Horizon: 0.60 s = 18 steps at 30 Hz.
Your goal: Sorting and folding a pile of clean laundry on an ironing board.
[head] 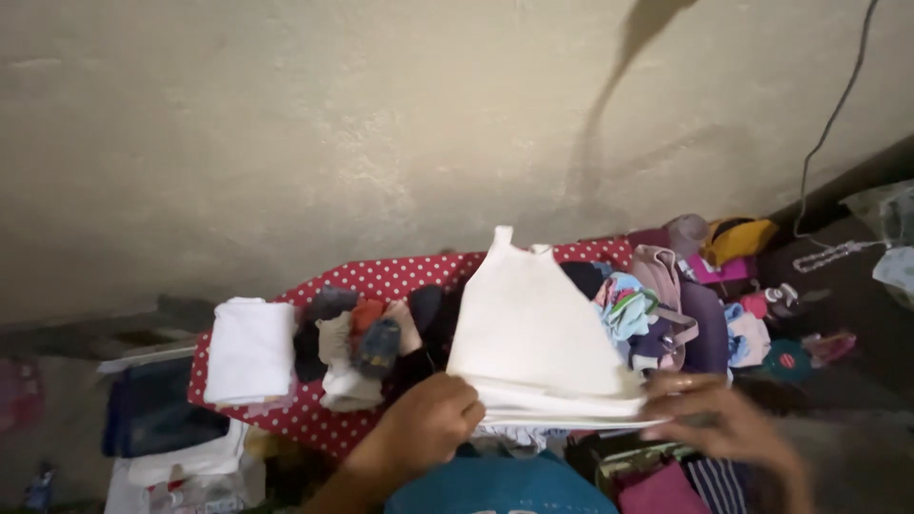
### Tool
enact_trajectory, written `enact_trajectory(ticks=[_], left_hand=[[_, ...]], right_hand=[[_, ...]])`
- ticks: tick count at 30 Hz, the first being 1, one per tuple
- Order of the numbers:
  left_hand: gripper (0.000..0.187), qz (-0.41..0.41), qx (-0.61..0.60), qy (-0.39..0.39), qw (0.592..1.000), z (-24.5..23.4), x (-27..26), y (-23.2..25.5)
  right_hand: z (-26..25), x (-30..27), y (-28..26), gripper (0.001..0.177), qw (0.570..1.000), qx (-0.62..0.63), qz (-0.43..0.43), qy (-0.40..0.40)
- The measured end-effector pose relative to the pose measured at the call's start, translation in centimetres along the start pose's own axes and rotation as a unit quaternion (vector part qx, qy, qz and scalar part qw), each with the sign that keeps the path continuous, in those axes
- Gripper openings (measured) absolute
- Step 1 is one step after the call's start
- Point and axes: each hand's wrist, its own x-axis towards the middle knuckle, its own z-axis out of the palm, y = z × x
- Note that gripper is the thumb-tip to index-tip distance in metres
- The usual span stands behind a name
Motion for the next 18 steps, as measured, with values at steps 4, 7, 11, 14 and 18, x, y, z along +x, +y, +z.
enact_trajectory(ticks=[4, 7, 11, 14, 18], left_hand=[[0.025, -0.007, -0.071, -0.104, 0.992, 12.4, -2.8, -7.0], [0.042, -0.169, -0.238, -0.19, 0.937, 12.0, -0.8, -8.3], [0.046, -0.21, -0.106, 0.131, 0.963, 14.6, 3.5, -12.4], [0.056, -0.277, -0.055, 0.204, 0.937, 16.7, 6.7, -15.6], [0.058, -0.341, -0.029, 0.271, 0.9, 20.5, 9.2, -20.4]], right_hand=[[5.6, 1.9, 4.7, 0.024, 0.98, 0.003, 0.159, -0.121], [6.1, 4.1, 4.9, 0.032, 0.962, -0.035, 0.253, -0.097], [5.4, 8.9, 3.7, 0.031, 0.959, -0.101, 0.221, 0.144], [7.0, 12.6, 8.1, 0.033, 0.938, -0.171, 0.167, 0.25], [9.0, 15.5, 13.3, 0.039, 0.91, -0.288, 0.181, 0.237]])
